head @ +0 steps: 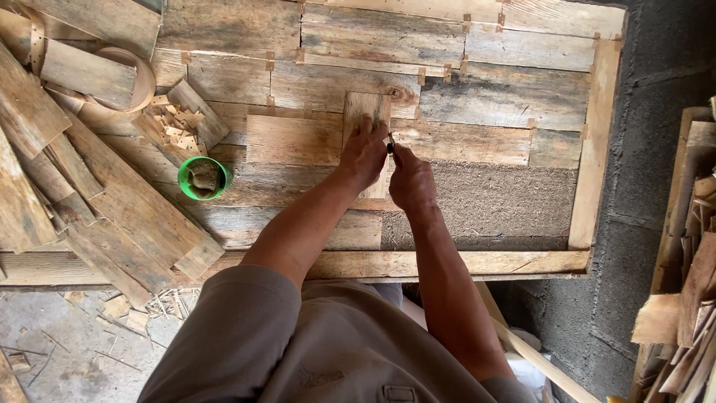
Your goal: Fitting and scoring wooden panels for a project using a utility knife.
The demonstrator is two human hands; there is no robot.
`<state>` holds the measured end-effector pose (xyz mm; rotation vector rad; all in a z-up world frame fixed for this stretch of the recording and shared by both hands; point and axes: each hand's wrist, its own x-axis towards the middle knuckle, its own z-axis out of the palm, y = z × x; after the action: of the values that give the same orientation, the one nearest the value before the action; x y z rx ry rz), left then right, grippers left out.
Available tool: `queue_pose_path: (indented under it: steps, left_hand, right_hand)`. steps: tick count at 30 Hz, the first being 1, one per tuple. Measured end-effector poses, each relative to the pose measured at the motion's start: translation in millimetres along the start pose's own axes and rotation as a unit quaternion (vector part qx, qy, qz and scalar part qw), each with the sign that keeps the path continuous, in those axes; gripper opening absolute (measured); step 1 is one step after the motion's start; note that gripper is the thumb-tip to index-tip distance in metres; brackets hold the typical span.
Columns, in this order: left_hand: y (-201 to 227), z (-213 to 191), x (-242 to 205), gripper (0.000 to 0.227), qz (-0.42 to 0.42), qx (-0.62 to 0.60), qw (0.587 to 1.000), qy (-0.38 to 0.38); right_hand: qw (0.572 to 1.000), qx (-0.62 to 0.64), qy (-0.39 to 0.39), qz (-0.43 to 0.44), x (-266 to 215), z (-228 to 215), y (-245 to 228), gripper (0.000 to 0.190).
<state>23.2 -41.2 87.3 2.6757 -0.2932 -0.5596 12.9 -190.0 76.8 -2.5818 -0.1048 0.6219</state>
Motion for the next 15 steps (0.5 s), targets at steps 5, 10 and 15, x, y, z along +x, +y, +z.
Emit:
queue_pose_path:
  steps: [5, 10, 15]
  left_hand:
    - [-17.1, 51.6, 21.0, 0.039, 0.009, -0.017, 0.997, 0.081]
    - [-8.8, 24.3, 14.7, 0.033, 0.01, 0.074, 0.997, -0.008]
    - [-6.5, 22.4, 17.6, 0.031, 0.001, 0.113, 0.992, -0.063]
  right_hand:
    - [1.0, -0.005, -0.014, 0.024, -13.2, -9.0, -14.5, 0.035]
    - [0.998, -0.018, -0.025, 0.047, -32.6, -10.2, -20.2, 0.039]
    - [0.998, -0.024, -0.034, 0.045, -49.8, -9.5, -22.9, 0.044]
